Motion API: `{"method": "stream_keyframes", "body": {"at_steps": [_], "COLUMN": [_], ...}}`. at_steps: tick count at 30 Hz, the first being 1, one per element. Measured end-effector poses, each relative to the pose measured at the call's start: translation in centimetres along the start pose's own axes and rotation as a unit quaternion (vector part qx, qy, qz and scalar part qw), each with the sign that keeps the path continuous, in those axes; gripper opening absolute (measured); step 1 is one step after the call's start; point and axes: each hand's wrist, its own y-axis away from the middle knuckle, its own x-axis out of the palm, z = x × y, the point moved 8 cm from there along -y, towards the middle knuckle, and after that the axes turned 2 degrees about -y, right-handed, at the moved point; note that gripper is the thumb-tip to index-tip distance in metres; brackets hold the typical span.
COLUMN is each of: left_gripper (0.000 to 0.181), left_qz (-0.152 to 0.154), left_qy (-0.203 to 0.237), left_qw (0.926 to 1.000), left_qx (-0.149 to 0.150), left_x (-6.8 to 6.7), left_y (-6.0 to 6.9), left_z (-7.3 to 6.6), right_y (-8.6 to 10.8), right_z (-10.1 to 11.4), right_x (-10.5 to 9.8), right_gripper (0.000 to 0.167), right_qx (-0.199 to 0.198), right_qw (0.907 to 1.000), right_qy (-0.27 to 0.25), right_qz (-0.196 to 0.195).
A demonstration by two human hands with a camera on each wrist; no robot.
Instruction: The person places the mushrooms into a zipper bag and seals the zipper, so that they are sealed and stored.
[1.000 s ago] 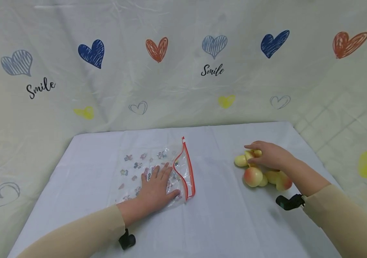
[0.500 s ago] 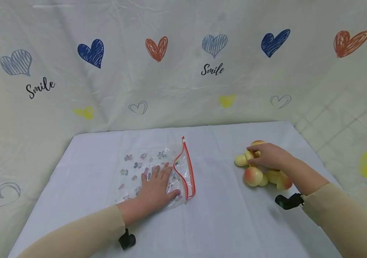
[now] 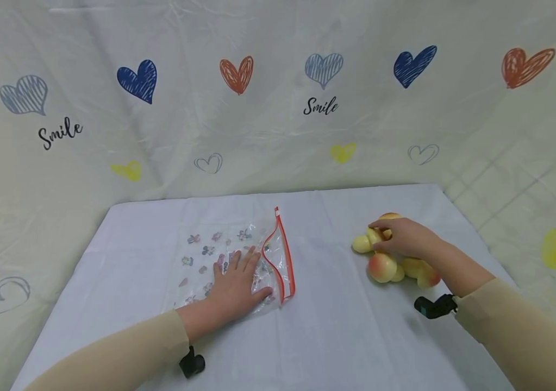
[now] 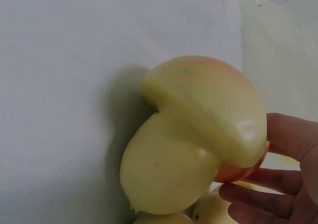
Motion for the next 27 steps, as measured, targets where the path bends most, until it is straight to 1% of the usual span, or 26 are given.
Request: {"method": "stream_keyframes", "body": {"at_steps": [5,11,16,20,27], "left_gripper": [0.092,0.093,0.093,0.094,0.095], "left_qz": [-0.002,-0.001,0.002,0.004,0.011], "left_qy": [0.000,-0.001,-0.002,0.002,-0.003], "left_qw": [1.0000,1.0000,1.0000,1.0000,0.9999], "left_qx": [-0.002,-0.003,-0.003,-0.004,-0.007], "left_x": [0.0,0.1,0.3,0.4,0.5], "left_y": [0.0,0.0,0.0,-0.2,-0.3], "left_z": [0.0,0.0,0.1,0.2,0.3], "right_y": [-0.1,-0.1,0.1,0.1,-0.3], "right_z": [0.3,0.7,1.5,2.6,5.1], "right_x": [-0.1,-0.4,-0.8,-0.8,-0.5], "right_gripper": [0.056,0.059,0.061,0.060,0.060], "right_qx": [-0.009,-0.018,-0.021,-0.028,-0.057], "right_qw": [0.9999,0.9991,0.9985,0.9980,0.9963], "right_qy": [-0.003,-0.021,-0.034,-0.044,-0.036], "right_qz": [-0.014,-0.032,-0.037,-0.037,-0.054]}}
